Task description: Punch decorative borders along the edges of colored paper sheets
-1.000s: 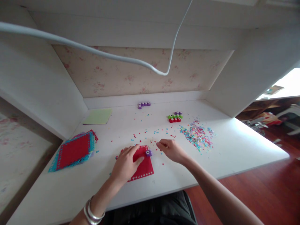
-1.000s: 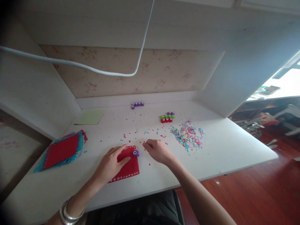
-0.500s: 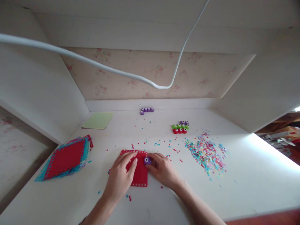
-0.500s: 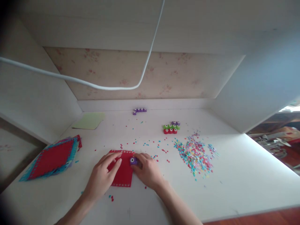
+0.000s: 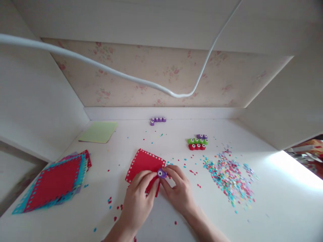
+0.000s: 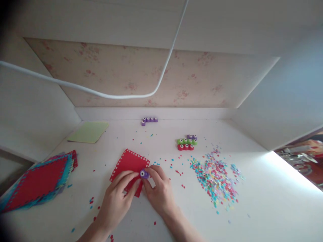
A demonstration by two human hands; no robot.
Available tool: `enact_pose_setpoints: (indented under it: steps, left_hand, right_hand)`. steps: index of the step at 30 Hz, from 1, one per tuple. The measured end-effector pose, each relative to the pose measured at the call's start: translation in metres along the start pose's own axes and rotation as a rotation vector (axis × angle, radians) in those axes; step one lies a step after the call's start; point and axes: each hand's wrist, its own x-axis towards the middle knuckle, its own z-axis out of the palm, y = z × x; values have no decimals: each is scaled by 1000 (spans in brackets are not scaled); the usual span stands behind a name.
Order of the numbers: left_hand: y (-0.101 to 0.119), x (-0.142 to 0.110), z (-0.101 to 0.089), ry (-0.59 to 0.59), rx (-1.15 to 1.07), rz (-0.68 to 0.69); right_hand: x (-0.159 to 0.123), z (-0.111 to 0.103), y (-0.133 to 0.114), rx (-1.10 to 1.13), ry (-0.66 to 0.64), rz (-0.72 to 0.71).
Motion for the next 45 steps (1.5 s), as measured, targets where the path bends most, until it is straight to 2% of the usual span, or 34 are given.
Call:
enact_pose_setpoints:
  steps: [7,15,22,28,36,41,45]
  left_hand:
    - [-5,0,-6,-60,106,86]
    - [-4,0,-6,-90,44,78]
    - [-7,-1,-4,-159,3,43]
    - [-9,-2,-2,-227,31,6]
    - [-5,-2,-6,-219,72,20]
    - [-7,-1,-10,-169,85,-8]
    - [-17,-2,-10,-226,181,-1]
  right_hand:
    - [-4,2,-6,-28,-63,-81]
    - [-7,-2,-4,-57,-100,-140]
    - [-12,-5,0,-55,-178,-120]
    - [-16,-5,2,-137,-257,-117]
    - [-11,-3,0,-79,-218,-104]
    - [-9,-5,2,-13,-212,-49]
    - [-8,-10,6,-32,-253,3]
